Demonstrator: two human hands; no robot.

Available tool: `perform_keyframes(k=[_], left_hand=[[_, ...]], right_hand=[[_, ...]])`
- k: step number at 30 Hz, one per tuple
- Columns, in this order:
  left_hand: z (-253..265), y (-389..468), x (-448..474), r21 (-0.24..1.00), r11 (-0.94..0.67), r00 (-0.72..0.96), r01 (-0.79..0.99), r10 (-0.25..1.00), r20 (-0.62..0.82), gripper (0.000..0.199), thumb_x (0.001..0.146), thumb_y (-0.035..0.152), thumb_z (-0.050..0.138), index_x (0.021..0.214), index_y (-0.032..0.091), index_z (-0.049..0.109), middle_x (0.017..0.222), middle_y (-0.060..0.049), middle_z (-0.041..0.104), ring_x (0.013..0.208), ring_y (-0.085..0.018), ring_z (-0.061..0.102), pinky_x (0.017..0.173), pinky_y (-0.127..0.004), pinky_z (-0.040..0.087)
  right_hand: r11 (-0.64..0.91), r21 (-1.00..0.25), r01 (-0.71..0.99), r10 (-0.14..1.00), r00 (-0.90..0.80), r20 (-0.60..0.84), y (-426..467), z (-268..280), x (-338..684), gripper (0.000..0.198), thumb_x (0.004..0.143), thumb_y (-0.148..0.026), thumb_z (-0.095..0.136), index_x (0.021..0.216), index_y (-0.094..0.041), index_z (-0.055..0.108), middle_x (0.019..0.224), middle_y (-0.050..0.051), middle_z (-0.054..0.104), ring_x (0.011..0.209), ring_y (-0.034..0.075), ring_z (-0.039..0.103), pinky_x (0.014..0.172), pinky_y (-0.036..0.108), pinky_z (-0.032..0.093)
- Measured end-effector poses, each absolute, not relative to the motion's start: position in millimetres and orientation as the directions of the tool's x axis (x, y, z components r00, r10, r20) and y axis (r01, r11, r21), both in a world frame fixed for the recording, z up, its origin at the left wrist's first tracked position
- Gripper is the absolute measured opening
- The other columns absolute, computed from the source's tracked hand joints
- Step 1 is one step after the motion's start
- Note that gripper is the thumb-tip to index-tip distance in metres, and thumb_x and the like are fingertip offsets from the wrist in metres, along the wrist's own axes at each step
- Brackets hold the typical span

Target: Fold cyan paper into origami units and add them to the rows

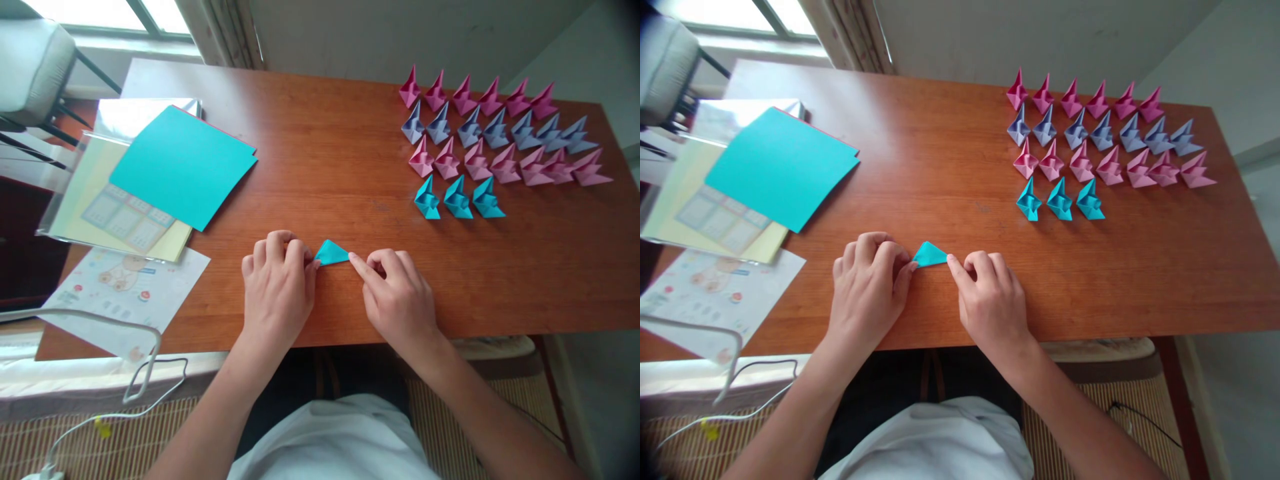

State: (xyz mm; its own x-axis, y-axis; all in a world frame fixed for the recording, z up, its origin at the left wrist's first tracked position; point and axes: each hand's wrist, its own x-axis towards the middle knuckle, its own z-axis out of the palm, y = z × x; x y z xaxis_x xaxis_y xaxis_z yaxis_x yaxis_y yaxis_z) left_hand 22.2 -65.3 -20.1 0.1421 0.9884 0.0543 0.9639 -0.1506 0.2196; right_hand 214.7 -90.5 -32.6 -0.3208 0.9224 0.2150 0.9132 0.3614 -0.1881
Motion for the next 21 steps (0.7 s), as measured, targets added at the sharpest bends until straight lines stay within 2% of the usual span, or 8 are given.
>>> perform_keyframes(k=[10, 15, 18, 21], left_hand=[[-22, -67, 19, 0.248, -0.132, 0.118, 0.96, 0.991, 0.071, 0.015, 0.098, 0.034, 0.055, 0.096, 0.024, 0.065, 0.121, -0.012, 0.059, 0.108, -0.032, 0.052, 0.082, -0.044, 0.038], [-23, -65, 15, 0.279, -0.175, 0.152, 0.944, 0.983, 0.102, 0.018, 0.099, 0.037, 0.054, 0.104, 0.023, 0.064, 0.119, -0.012, 0.061, 0.107, -0.031, 0.054, 0.085, -0.043, 0.039], [-21, -61, 14, 0.336, -0.217, 0.198, 0.916, 0.976, 0.092, 0.018, 0.098, 0.038, 0.057, 0.106, 0.023, 0.064, 0.113, -0.009, 0.065, 0.105, -0.029, 0.057, 0.087, -0.042, 0.039], [-20, -57, 14, 0.38, -0.26, 0.254, 0.888, 0.965, 0.067, 0.011, 0.097, 0.032, 0.058, 0.101, 0.024, 0.065, 0.108, -0.007, 0.067, 0.104, -0.027, 0.059, 0.087, -0.04, 0.039]], right_hand=[[0.353, -0.214, 0.911, 0.928, -0.312, 0.202, -90, -34, 217, 0.04, 0.096, -0.011, 0.053, 0.13, -0.024, 0.069, 0.094, 0.008, 0.064, 0.089, 0.023, 0.05, 0.073, 0.036, 0.046], [0.362, -0.346, 0.865, 0.926, -0.293, 0.237, -82, -36, 218, 0.033, 0.097, -0.014, 0.053, 0.123, -0.023, 0.072, 0.093, 0.007, 0.065, 0.089, 0.022, 0.053, 0.077, 0.035, 0.049], [0.333, -0.44, 0.834, 0.937, -0.24, 0.254, -76, -37, 217, 0.021, 0.098, -0.02, 0.059, 0.112, -0.024, 0.074, 0.096, 0.006, 0.067, 0.092, 0.021, 0.057, 0.08, 0.035, 0.05], [0.308, -0.516, 0.8, 0.948, -0.212, 0.238, -69, -36, 214, 0.01, 0.096, -0.022, 0.063, 0.097, -0.023, 0.074, 0.097, 0.005, 0.068, 0.095, 0.021, 0.06, 0.083, 0.035, 0.05]])
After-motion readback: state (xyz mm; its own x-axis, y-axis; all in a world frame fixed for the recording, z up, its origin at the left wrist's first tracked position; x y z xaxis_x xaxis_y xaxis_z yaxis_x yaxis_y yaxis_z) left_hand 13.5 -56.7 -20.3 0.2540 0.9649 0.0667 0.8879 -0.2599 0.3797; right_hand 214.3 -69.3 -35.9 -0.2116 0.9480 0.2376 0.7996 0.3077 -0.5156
